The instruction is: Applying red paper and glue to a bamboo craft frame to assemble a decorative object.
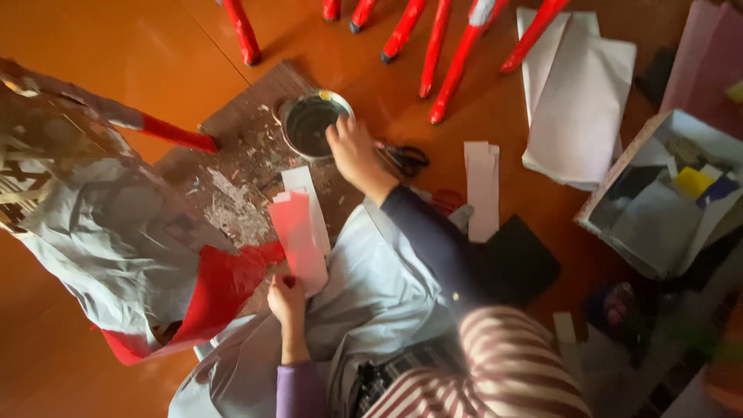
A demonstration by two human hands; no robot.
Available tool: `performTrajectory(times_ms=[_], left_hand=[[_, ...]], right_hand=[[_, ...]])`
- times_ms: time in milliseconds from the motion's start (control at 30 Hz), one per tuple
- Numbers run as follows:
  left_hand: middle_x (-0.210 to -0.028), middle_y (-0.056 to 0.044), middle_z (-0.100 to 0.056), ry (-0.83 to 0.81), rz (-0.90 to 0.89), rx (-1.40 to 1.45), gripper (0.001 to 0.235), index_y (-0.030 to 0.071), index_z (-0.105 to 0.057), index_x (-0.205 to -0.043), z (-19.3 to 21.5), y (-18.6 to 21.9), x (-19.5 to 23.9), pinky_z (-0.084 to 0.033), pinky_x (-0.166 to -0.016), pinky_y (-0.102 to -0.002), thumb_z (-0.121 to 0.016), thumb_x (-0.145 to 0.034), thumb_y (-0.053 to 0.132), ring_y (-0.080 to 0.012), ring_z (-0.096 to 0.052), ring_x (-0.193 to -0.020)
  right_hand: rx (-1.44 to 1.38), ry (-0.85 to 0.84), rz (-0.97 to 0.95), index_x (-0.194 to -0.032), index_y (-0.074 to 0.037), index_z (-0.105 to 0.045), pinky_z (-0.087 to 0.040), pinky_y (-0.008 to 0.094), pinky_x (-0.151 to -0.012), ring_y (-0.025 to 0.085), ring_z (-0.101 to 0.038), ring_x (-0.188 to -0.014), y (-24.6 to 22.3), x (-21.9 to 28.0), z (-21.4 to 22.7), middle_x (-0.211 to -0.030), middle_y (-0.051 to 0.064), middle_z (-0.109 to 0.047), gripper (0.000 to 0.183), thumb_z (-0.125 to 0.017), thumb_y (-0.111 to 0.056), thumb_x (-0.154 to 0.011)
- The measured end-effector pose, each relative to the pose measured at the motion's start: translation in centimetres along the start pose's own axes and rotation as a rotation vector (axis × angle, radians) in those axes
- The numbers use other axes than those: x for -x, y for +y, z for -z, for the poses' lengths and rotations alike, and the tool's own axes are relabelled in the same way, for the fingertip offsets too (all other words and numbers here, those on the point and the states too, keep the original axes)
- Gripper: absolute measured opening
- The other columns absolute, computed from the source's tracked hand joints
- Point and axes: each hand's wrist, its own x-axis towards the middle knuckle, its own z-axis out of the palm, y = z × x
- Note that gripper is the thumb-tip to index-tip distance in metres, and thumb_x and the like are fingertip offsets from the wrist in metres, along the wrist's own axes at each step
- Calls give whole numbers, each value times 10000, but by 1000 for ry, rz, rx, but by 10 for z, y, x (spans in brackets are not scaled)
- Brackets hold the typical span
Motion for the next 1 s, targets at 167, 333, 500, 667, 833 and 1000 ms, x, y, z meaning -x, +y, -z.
performTrajectory(times_ms=[167, 333, 500, 667, 833, 1000], left_hand=[[-831, -188, -720, -60, 22, 50, 199, 29, -735, -923, -6, -15, -4, -562, -710, -467, -698, -899, 224, -394, -715, -769], [-820, -168, -734, 45, -62, 28, 184, 27, -763, -904, -10, -19, -6, -550, -738, -469, -701, -855, 194, -391, -692, -794], [-862, -160, -754, -39, 46, 145, 228, 16, -767, -958, 1, -13, -6, -563, -750, -427, -717, -823, 193, -319, -726, -786], [-871, -145, -768, -95, 81, 314, 266, 26, -761, -1021, -1, -7, -6, -575, -757, -388, -702, -821, 191, -263, -752, -791], [-874, -187, -741, -63, 77, 288, 249, 22, -746, -1025, -14, -25, -8, -556, -753, -423, -648, -918, 223, -326, -729, -798], [-903, -222, -694, -15, 51, 184, 310, 3, -706, -986, -21, -28, -9, -528, -779, -478, -594, -1040, 286, -399, -668, -857]], right_hand=[[41, -441, -154, -1254, -58, -654, -539, 526, -692, 364, -685, -881, 31, 8, -30, -969, 163, -670, 374, -575, -137, -896], [-45, -391, -162, -1092, -59, -702, -554, 492, -559, 364, -689, -717, 15, 10, 8, -900, 197, -656, 246, -573, -132, -895], [-86, -412, -199, -963, -53, -701, -564, 477, -651, 353, -697, -752, -8, 18, 56, -907, 187, -666, 151, -587, -141, -918], [-484, -370, -298, -960, -8, -711, -506, 490, -638, 386, -675, -756, -40, 62, 31, -802, 197, -693, 146, -658, -107, -867], [-1231, -522, -798, -1301, -54, -683, -427, 315, -467, 154, -617, -548, -26, 85, 6, -783, 101, -730, 373, -652, -136, -939], [-1555, -651, -1101, -1334, -66, -648, -328, 234, -376, 79, -592, -540, -20, 92, -12, -795, 31, -664, 380, -648, -161, -966]])
